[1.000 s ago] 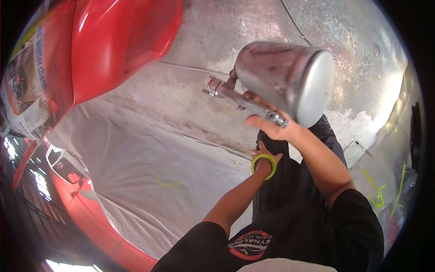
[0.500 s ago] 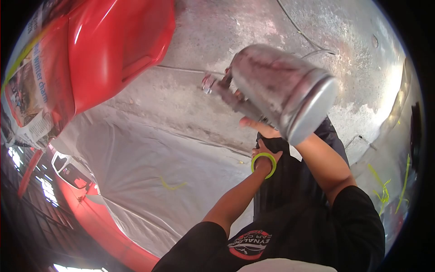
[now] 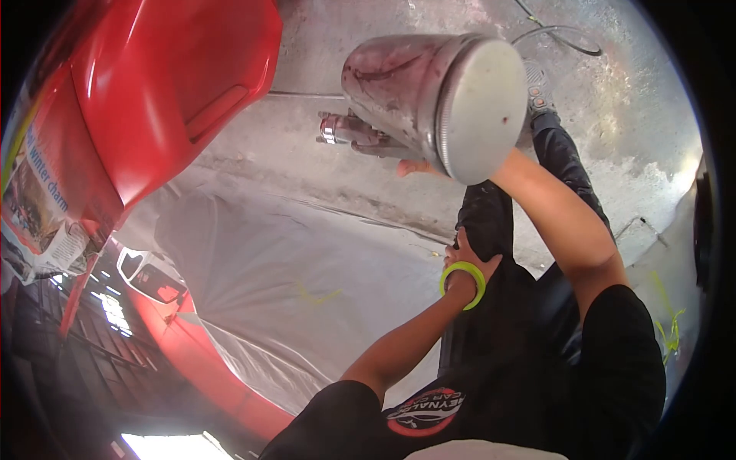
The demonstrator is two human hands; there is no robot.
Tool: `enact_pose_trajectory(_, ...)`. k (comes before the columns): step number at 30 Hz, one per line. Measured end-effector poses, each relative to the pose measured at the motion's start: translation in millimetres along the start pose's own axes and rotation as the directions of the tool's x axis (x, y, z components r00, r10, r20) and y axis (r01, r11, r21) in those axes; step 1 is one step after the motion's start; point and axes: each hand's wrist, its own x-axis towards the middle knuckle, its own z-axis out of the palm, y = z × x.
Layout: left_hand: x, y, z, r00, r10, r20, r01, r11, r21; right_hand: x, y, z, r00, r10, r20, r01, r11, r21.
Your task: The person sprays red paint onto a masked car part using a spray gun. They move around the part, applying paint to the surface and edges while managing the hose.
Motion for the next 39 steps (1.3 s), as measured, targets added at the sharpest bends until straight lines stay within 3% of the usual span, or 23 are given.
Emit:
enact_pose_trajectory(3,-1,4,-6,0.999,-0.011,0.035,0.010,1.000,0.008,15,-15,-19,0.996,0.045,0.079,-0.036,0.993,-0.113)
enact_pose_trajectory(8,-1,3,-7,1.000,-0.007,0.025,0.007,1.000,0.018,14,-11,-13,0.999,-0.040,0.024,0.035,0.980,0.194)
enact_pose_trajectory(11,-1,2,-3,1.000,0.006,-0.011,-0.006,1.000,0.019,12,-27,-28,0.997,0.028,0.076,-0.044,0.973,0.227)
enact_pose_trajectory(13,-1,3,-4,1.000,0.001,-0.006,-0.001,1.000,0.026,15,-35,-39,0.997,0.072,0.020,-0.074,0.962,0.262)
enact_pose_trajectory(15,0,3,-3,1.000,0.005,-0.008,-0.005,1.000,0.021,20,-37,-46,0.985,0.086,-0.153,-0.025,0.933,0.359)
enact_pose_trajectory(16,0,2,-2,1.000,0.005,-0.009,-0.004,1.000,0.018,22,-40,-59,0.985,0.119,-0.128,-0.089,0.972,0.217)
enact_pose_trajectory(18,0,1,0,0.999,0.016,-0.028,-0.016,1.000,0.016,32,-48,-76,0.945,0.286,-0.157,-0.226,0.921,0.318)
enact_pose_trajectory(21,0,0,1,0.999,0.023,-0.029,-0.023,1.000,0.002,36,-64,-81,0.859,0.426,-0.285,-0.344,0.891,0.295)
enact_pose_trajectory(24,0,2,-3,1.000,0.014,-0.012,-0.014,1.000,0.002,16,-57,-75,0.956,0.237,-0.174,-0.236,0.971,0.028)
enact_pose_trajectory(25,-1,3,-4,1.000,0.010,-0.005,-0.010,1.000,0.006,10,-72,-66,0.936,0.337,-0.104,-0.316,0.932,0.180)
enact_pose_trajectory(26,0,2,-2,1.000,0.015,-0.015,-0.015,1.000,0.011,8,-75,-64,0.994,0.060,-0.094,-0.072,0.988,-0.137)
enact_pose_trajectory(27,1,1,0,0.999,0.021,-0.025,-0.021,1.000,0.015,5,-85,-62,0.981,0.193,0.020,-0.192,0.980,-0.048)
enact_pose_trajectory(29,4,-1,1,0.999,0.033,-0.043,-0.032,0.999,0.017,9,-94,-58,0.946,0.289,0.145,-0.294,0.956,0.018)
enact_pose_trajectory(31,4,-1,2,0.998,0.040,-0.053,-0.040,0.999,0.009,15,-90,-55,0.957,0.248,0.150,-0.251,0.968,0.000)
enact_pose_trajectory(34,3,0,1,0.998,0.034,-0.056,-0.034,0.999,-0.007,32,-70,-48,0.939,0.239,-0.249,-0.255,0.966,-0.034)
enact_pose_trajectory(36,2,2,-1,0.998,0.023,-0.052,-0.024,1.000,-0.009,49,-68,-64,0.844,0.509,-0.169,-0.502,0.861,0.083)
enact_pose_trajectory(39,1,2,-3,0.998,0.024,-0.053,-0.025,1.000,-0.016,57,-65,-71,0.851,0.417,-0.318,-0.422,0.905,0.057)
